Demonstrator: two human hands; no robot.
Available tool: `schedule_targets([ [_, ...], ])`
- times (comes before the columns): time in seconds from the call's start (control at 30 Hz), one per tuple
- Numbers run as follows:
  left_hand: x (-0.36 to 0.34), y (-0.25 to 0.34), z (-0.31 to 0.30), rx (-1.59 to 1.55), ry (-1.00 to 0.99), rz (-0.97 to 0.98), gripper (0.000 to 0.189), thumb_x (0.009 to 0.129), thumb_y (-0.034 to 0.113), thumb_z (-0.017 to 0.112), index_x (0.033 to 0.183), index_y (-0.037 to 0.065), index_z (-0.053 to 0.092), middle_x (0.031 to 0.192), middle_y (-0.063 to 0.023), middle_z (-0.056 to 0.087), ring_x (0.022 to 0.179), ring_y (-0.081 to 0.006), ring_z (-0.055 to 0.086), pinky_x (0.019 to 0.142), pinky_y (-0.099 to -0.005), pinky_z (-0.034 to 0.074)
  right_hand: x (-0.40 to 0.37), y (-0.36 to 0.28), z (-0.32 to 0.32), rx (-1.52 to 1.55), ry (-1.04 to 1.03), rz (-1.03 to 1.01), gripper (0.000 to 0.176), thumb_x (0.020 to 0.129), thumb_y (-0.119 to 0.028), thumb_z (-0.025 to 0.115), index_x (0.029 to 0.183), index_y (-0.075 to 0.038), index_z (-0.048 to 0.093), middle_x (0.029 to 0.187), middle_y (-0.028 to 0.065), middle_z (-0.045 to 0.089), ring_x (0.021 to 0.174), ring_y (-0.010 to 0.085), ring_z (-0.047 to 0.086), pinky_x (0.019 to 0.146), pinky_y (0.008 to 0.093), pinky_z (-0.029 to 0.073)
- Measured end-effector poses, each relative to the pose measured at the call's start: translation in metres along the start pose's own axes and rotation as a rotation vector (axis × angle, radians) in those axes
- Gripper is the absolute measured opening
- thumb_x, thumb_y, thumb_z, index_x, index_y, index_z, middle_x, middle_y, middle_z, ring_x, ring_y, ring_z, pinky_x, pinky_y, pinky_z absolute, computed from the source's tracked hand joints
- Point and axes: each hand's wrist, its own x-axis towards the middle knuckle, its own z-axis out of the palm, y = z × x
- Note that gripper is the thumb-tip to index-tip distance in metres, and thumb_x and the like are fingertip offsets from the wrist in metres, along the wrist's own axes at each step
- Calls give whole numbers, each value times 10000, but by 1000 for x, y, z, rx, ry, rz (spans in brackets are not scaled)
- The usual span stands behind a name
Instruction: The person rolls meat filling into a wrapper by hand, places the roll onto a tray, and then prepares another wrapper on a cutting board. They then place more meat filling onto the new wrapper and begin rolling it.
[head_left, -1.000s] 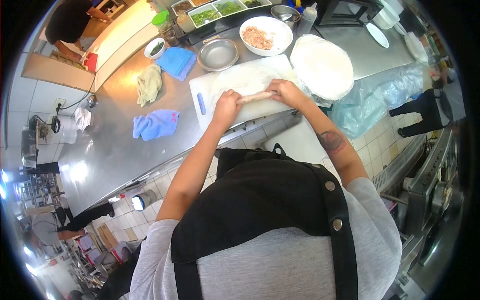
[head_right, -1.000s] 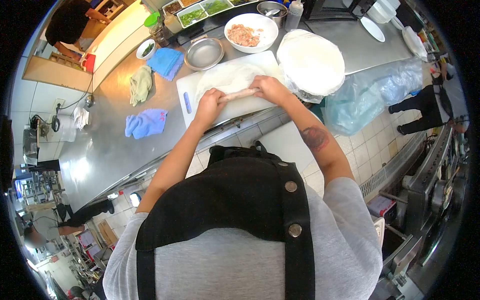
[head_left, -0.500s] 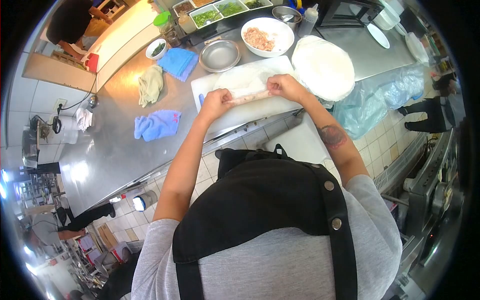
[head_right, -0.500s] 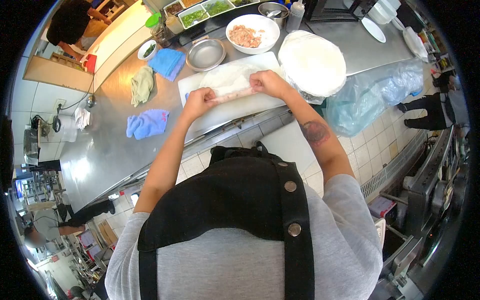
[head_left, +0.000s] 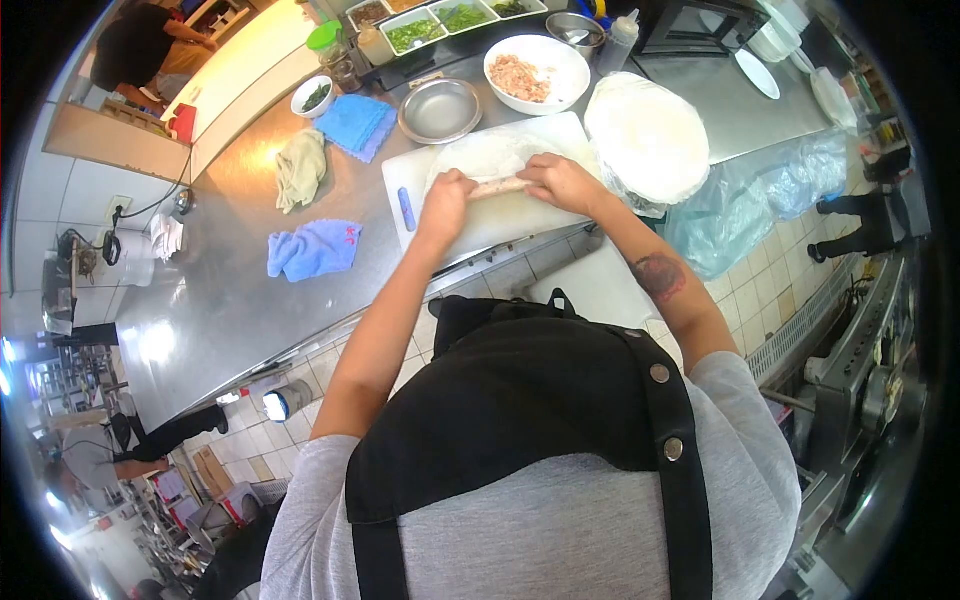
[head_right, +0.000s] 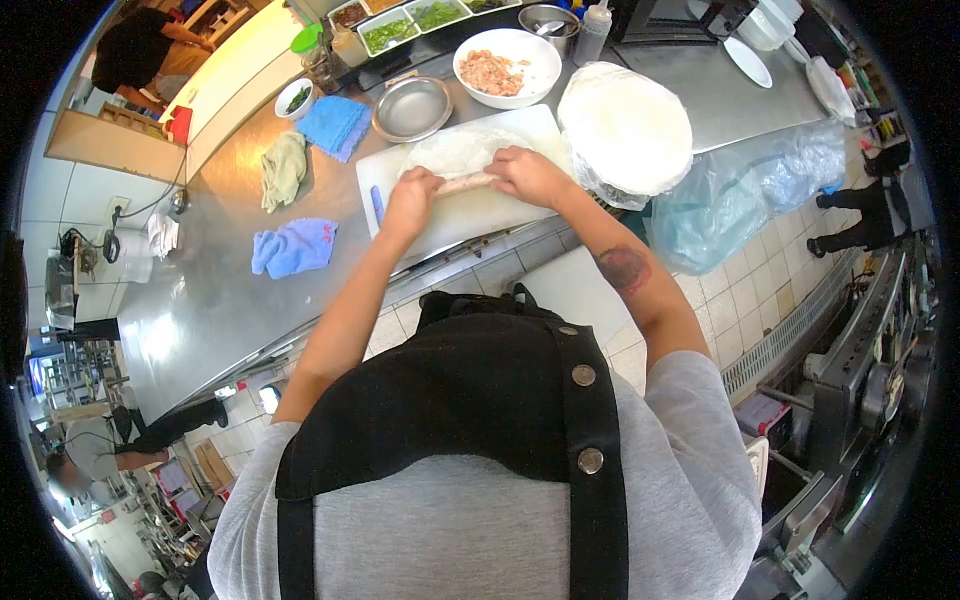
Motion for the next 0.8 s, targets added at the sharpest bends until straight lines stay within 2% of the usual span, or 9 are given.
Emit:
schedule_targets([
  [0.13,-10,27,20,52,147,23,218,779,15,564,969,9,672,971,-137,599,968,-325,565,857,-421,476,6,-3,1,-3,-64,20,279,744,-133,704,1007,-44,684,963,100,616,963,299,600,854,398,491],
  [0.2,-10,29,22,66,141,25,212,787,23,561,972,6,661,980,-125,586,975,-312,556,855,-415,476,16,-5,15,-33,-12,-76,283,726,-138,720,995,-52,688,939,97,611,953,293,598,852,392,493],
  [0.27,-8,22,22,73,103,14,271,725,-35,637,992,-2,669,959,-136,596,948,-332,564,863,-408,477,27,-14,28,-40,2,-74,278,717,-135,725,984,-61,692,939,96,612,950,291,598,852,390,494],
  [0.33,-6,14,18,56,81,16,258,723,-28,647,978,2,672,949,-136,601,933,-332,575,850,-407,485,29,-17,30,-44,17,-72,274,708,-132,730,973,-71,696,939,95,613,947,289,598,851,388,495],
  [0.63,-22,-20,-9,-20,49,15,228,739,-2,683,967,2,691,942,-141,646,909,-323,618,827,-390,502,-3,16,-8,35,-63,88,252,716,-79,727,965,-55,700,965,92,627,986,292,600,867,389,491],
  [0.8,-26,-18,-13,26,53,6,230,726,-4,692,955,-11,694,926,-148,644,899,-324,618,814,-395,500,-8,22,-12,79,-66,91,280,718,-70,725,996,-49,699,972,101,640,967,300,612,868,386,491],
])
